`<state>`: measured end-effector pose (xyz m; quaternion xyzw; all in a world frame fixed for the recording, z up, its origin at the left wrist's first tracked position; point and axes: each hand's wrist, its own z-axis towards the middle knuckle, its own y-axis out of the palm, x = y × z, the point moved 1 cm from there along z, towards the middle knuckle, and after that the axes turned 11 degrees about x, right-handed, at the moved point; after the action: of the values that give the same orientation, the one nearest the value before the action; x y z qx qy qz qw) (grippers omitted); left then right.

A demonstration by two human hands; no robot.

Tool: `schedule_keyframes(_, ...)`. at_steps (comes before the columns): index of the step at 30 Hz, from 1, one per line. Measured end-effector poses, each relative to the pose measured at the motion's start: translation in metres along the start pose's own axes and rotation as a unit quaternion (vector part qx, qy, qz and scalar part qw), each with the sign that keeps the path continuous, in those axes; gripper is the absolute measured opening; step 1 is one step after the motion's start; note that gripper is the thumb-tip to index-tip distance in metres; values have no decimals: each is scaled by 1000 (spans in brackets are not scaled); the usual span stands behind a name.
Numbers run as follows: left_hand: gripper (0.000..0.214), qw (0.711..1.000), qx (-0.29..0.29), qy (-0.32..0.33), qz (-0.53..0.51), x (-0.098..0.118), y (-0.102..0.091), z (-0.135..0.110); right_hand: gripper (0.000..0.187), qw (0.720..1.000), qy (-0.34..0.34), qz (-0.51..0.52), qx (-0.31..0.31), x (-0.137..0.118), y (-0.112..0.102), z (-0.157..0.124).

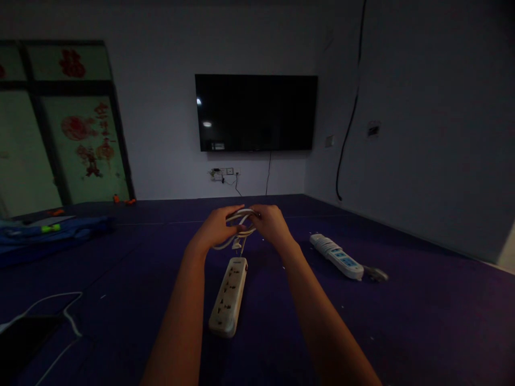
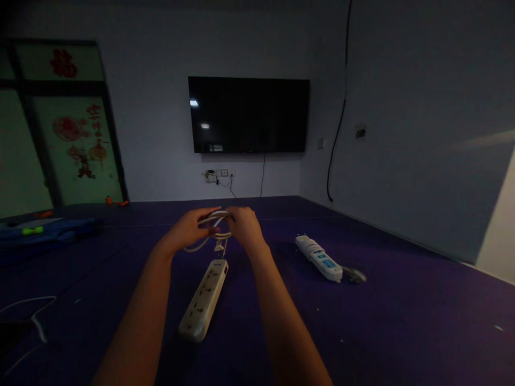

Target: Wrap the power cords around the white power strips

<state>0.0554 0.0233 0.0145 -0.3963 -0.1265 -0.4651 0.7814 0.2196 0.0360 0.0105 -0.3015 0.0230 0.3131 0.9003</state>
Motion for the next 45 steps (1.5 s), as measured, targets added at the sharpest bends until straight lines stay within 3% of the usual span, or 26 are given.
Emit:
schedule_keyframes(4, 22, 999, -5, 17, 36, 0, 0, 1, 17, 999, -2, 51, -6, -3, 4, 2)
schedule_keyframes(8, 18, 999, 35, 3, 31, -4, -2, 2, 43, 991, 47, 126, 27, 7, 1, 3)
schedule_keyframes(10, 19, 999, 41, -15, 10, -6, -3, 2, 48, 987, 71, 137, 32, 17, -1, 3)
schedule_keyframes(18, 25, 992, 46, -41, -114, -4, -10, 0, 36, 990, 101, 96, -21, 41, 2, -1)
schedule_keyframes(26, 26, 988, 52, -31, -142, -1, -8, 1, 33, 969, 62, 235, -51, 26, 1, -1)
schedule_keyframes(33, 20, 988, 31, -22, -151, 3, -2, 1, 45, 960, 88, 264, 11, 24, 5, 0)
schedule_keyframes(38, 21, 986, 12, -38, -161, 8, 3, 0, 20, 984, 30, 174, 36, 18, 0, 1)
schedule_keyframes(41, 29, 968, -24, -81, -235, 9, 1, -2, 20, 991, 35, 120, 49, 19, 0, 1)
schedule_keyframes(45, 42, 904, -47, -157, -395, 0, -4, -5, 22, 988, 58, 123, 66, 28, 3, 0)
